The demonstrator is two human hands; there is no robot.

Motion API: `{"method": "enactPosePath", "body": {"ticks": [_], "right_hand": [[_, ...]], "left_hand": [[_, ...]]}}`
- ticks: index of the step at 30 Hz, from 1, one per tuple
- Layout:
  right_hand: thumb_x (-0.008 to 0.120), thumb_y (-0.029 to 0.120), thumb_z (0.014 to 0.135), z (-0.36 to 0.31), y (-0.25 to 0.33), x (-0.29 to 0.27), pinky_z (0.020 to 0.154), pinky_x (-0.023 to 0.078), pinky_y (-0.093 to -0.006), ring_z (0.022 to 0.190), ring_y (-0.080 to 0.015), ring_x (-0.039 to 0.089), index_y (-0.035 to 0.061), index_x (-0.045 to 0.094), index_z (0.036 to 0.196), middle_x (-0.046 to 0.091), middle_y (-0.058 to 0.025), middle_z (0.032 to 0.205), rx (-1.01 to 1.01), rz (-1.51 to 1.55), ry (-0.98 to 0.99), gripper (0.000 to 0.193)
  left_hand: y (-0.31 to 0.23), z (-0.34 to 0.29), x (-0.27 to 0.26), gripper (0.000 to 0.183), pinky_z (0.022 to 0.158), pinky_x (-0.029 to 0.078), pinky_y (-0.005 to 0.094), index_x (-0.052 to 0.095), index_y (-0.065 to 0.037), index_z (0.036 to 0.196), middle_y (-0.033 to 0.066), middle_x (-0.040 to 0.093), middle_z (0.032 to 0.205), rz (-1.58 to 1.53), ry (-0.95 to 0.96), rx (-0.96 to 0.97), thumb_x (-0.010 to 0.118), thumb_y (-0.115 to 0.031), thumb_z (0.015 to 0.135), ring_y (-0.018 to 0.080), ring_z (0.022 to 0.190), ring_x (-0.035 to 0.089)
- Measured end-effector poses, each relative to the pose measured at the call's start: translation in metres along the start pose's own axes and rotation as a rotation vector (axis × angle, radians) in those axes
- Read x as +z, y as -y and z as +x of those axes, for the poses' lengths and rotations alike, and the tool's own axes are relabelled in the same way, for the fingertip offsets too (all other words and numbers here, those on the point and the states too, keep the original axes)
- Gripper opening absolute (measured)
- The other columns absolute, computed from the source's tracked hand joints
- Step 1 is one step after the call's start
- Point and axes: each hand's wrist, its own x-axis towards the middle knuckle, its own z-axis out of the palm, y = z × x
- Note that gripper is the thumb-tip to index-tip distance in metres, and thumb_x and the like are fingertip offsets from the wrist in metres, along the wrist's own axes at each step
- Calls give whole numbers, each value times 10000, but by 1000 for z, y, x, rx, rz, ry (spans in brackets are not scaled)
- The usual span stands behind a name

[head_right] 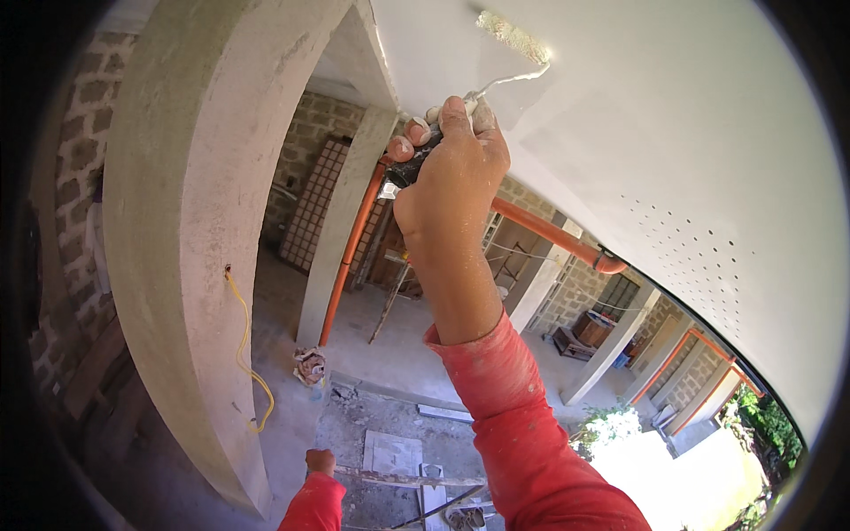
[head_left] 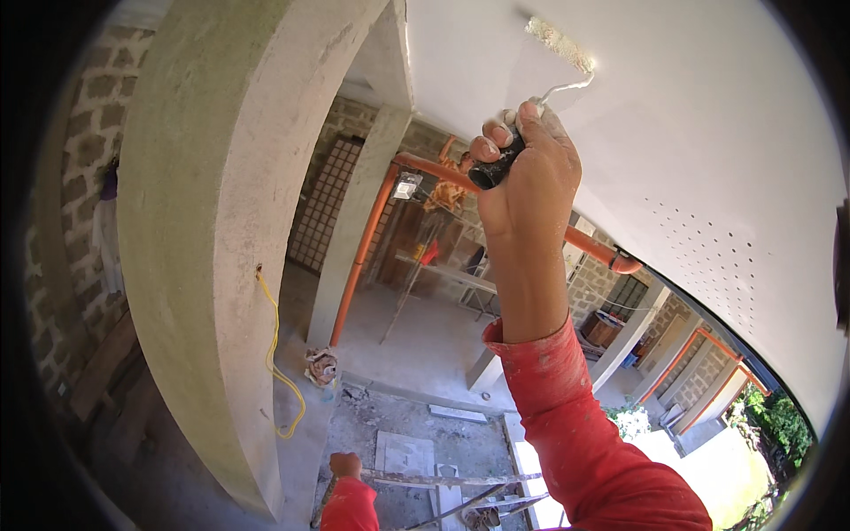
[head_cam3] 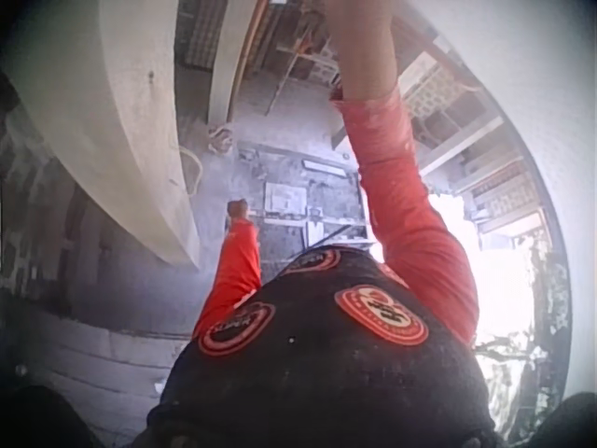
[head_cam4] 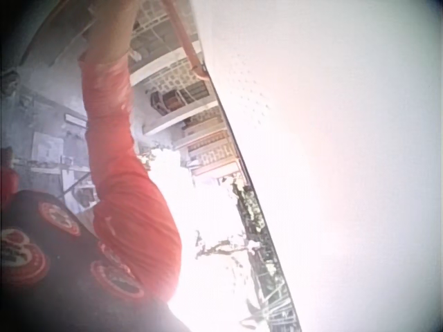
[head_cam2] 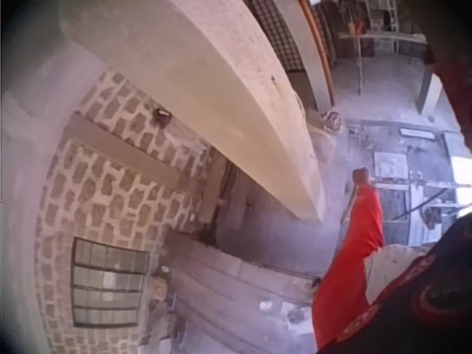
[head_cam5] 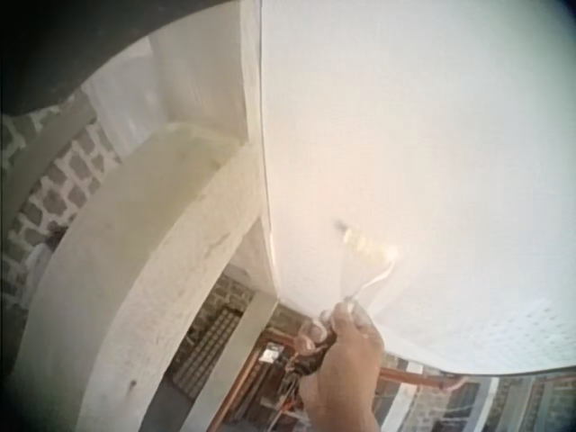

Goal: The person paints a ceiling using a paint roller on an extension pole. They repeatedly roll white paint onto the ceiling surface, occasionally dip the roller into a bucket, and adjust their position on scaffolding to reach different areas.

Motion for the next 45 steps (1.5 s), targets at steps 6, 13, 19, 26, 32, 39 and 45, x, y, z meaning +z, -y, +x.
{"method": "enactPosePath", "body": {"ticks": [6,13,19,26,32,39,45], "right_hand": [[495,47,1060,-21,12,18,515,427,-304,676,-149,487,11,493,1045,458,-62,866,-77,-31,52,39],[475,23,1053,32,-38,-17,523,415,-308,673,-161,482,7,463,1027,463,-77,867,-9,-97,-102,32],[455,-44,1009,117,-94,-75,555,416,-338,672,-196,467,28,429,915,468,-95,852,31,-69,-180,121],[375,-60,990,199,-158,-132,548,399,-353,652,-216,428,37,396,876,434,-90,811,138,68,-210,151],[418,-55,967,281,-200,-209,547,406,-387,655,-242,475,28,416,970,466,-123,847,211,154,-259,82],[377,-4,1040,320,-207,-253,510,407,-353,624,-215,428,-25,414,1011,413,-101,810,282,88,-385,52],[420,-12,1016,276,-180,-212,530,414,-353,634,-210,445,10,438,996,456,-99,838,254,146,-302,36]], "left_hand": [[7,11,2,185,727,592,530,676,-3,642,236,734,780,71,-83,203,648,-134,770,448,797,733],[-2,-5,-15,187,700,560,550,674,9,649,264,712,760,-28,-41,76,636,-138,758,469,775,715],[-15,-17,-15,183,690,557,535,665,18,648,263,703,743,-21,-35,100,625,-125,754,473,763,710],[8,8,-5,183,757,563,543,696,16,701,269,720,803,44,-23,131,651,-159,731,488,803,707],[-6,-9,-11,187,623,496,535,590,-2,582,238,665,658,1,-35,140,616,-121,724,453,640,667],[-12,-15,-17,210,640,497,526,610,0,584,214,675,674,60,-9,198,613,-135,745,448,644,660],[-10,-10,-10,229,675,544,494,646,-36,605,179,712,717,109,43,124,644,-181,781,397,695,697]]}}
